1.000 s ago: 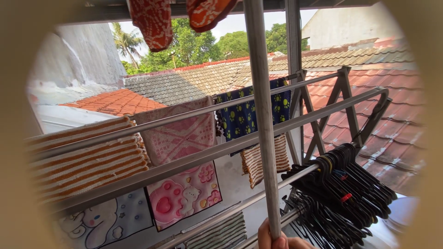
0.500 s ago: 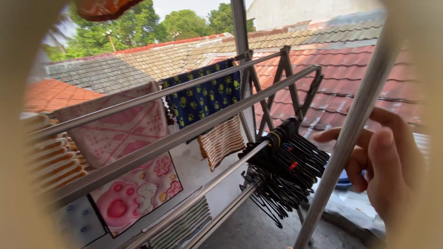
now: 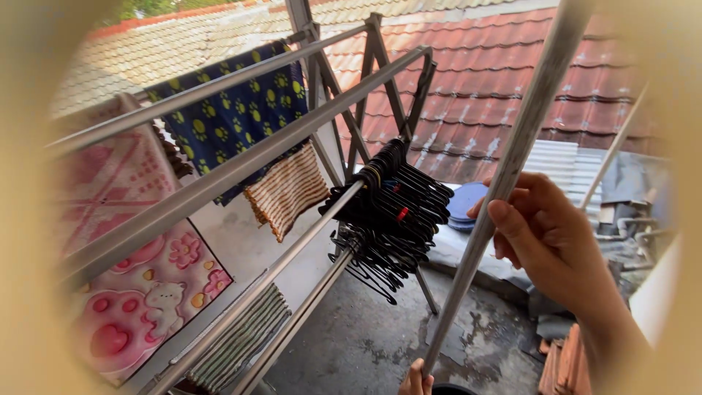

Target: Hanging wet clothes on hangers and using a pole to place them on a high drying rack.

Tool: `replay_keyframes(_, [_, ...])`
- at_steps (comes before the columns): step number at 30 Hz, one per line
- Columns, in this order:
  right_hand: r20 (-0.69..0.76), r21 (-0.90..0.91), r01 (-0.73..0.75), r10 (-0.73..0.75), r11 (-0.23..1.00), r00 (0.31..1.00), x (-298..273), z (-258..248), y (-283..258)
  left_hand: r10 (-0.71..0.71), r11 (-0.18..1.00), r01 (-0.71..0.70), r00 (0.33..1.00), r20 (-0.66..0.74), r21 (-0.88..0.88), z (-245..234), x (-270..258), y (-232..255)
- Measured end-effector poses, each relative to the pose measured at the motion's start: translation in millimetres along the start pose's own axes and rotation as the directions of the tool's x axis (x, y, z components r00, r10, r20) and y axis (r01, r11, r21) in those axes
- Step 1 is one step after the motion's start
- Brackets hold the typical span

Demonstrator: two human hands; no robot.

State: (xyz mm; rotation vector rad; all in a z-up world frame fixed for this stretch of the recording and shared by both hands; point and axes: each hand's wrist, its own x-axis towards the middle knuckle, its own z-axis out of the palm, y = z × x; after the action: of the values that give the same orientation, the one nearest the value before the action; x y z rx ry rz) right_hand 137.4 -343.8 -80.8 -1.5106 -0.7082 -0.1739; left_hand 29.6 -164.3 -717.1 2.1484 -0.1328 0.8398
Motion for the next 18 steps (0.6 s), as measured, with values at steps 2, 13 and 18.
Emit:
replay_keyframes(2, [-0.006,0.001,-0.055,0.055,0.998,0.998,-9,-1,15,-0.002,1.000,0.002,1.000,0.026,-0.002,-19,36,29])
replay_keyframes(13, [-0.005,-0.240,-0.239,0.245,0.941,0.969,-78,6,82,-0.073,0.976,0.119,0.969,0.235,-0.184,-147,225,262])
replay_keyframes(18, [0.005,-0.214,-0.284,0.292,0.935,0.957,-100,-4,97,-0.171,0.937,0.266,0.914,0.368,-0.227,-130,230,269])
